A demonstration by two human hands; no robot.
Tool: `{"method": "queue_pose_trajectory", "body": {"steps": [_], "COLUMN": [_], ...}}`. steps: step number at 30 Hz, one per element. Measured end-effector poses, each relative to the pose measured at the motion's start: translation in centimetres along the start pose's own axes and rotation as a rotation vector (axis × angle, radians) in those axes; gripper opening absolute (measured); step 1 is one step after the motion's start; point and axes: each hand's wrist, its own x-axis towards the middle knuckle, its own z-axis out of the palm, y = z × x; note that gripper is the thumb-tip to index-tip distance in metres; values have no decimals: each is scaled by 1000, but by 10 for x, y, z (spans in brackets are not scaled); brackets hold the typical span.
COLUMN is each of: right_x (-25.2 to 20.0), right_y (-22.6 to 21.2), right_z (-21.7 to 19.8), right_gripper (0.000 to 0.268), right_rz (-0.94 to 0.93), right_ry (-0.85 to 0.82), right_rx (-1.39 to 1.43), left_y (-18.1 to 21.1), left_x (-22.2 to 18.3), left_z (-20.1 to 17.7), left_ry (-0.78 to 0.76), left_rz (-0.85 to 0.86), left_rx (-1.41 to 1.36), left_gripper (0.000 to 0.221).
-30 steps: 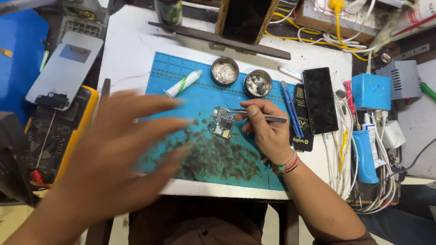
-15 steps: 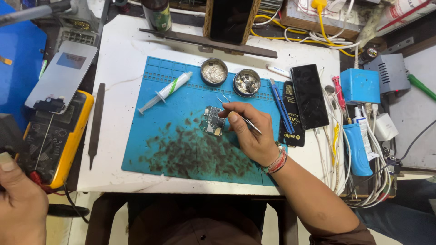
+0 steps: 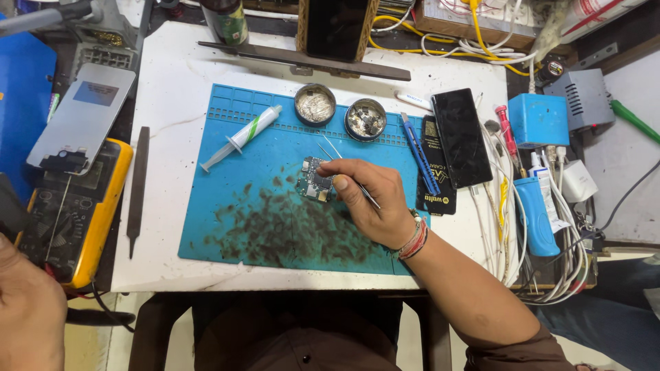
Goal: The person uses a hot air gun and tweezers to work on a circuit board. They apply heat to components on the board and manipulate them with tweezers on a blue work mat.
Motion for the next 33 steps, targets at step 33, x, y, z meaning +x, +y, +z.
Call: {"method": "queue_pose_trajectory", "body": {"steps": [33], "right_x": [-7], "right_y": [-8], "right_z": [0], "right_gripper": [34], "right_rz": [-186], "right_ry": [76], "right_rx": [-119], "left_y": [12], "left_x": [9], "left_z": [-8], "left_ry": [-129], "left_rz": [-45], "left_rx": [43], "left_gripper": [44]}}
